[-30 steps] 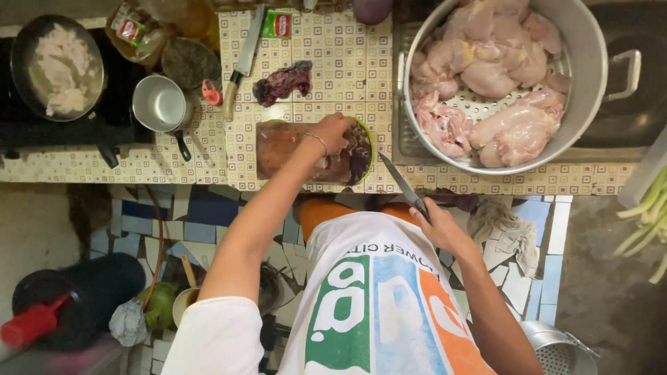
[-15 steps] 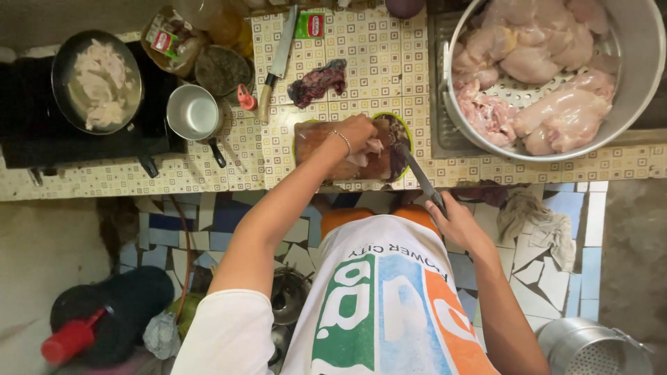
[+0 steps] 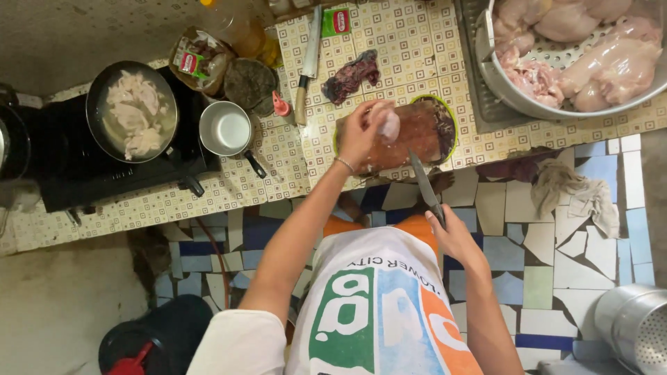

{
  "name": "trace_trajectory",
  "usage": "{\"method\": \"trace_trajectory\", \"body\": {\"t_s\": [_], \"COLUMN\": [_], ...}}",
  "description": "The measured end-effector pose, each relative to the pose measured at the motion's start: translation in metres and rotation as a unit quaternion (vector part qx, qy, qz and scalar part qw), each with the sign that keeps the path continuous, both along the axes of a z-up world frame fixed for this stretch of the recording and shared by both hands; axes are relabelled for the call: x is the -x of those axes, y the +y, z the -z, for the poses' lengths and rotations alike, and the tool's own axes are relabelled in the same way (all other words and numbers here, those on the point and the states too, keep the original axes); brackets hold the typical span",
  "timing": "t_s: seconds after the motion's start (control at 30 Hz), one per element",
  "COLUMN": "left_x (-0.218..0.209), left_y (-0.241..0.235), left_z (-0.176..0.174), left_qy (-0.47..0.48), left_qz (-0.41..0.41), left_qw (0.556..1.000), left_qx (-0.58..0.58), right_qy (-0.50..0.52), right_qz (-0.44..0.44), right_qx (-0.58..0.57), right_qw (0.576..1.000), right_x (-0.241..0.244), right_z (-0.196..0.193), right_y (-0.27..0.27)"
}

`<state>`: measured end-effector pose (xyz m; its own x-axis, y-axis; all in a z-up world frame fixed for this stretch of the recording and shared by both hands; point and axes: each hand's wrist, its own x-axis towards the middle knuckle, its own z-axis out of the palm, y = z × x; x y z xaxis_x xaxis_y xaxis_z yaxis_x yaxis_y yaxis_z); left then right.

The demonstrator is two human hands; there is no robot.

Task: Trimming and cutting raw chicken pieces on a cutting board using a knife in a kitchen setting.

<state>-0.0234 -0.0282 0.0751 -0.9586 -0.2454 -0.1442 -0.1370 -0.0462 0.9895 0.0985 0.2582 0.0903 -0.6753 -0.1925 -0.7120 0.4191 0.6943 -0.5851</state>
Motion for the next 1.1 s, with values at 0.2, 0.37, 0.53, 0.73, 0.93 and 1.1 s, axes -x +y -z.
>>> {"method": "trace_trajectory", "body": {"t_s": [0.2, 0.37, 0.53, 0.73, 0.93, 1.1], "left_x": [-0.066, -0.079, -0.079, -0.074, -0.064, -0.055], "left_y": [0.050, 0.047, 0.032, 0.013, 0.023, 0.020], "left_z": [0.133, 0.144, 0.141, 0.076, 0.075, 0.104], "left_qy": [-0.238, -0.256, -0.242, -0.170, -0.201, -0.249], "left_qz": [-0.240, -0.170, -0.125, -0.057, -0.040, -0.096], "left_qw": [0.896, 0.935, 0.961, 0.923, 0.908, 0.924], "left_qx": [-0.290, -0.175, 0.047, 0.341, 0.367, 0.275], "right_qy": [0.012, 0.016, 0.032, 0.042, 0.023, 0.023], "right_qz": [-0.022, -0.024, -0.070, -0.103, -0.121, -0.107], "right_qx": [-0.003, -0.003, -0.025, -0.034, -0.049, -0.032], "right_qw": [1.000, 1.000, 0.997, 0.993, 0.991, 0.993], "right_x": [-0.017, 0.000, 0.025, 0.059, 0.078, 0.079], "right_z": [-0.014, -0.015, -0.044, -0.059, -0.056, -0.040], "right_y": [-0.027, -0.028, -0.023, -0.002, 0.015, 0.024]}}
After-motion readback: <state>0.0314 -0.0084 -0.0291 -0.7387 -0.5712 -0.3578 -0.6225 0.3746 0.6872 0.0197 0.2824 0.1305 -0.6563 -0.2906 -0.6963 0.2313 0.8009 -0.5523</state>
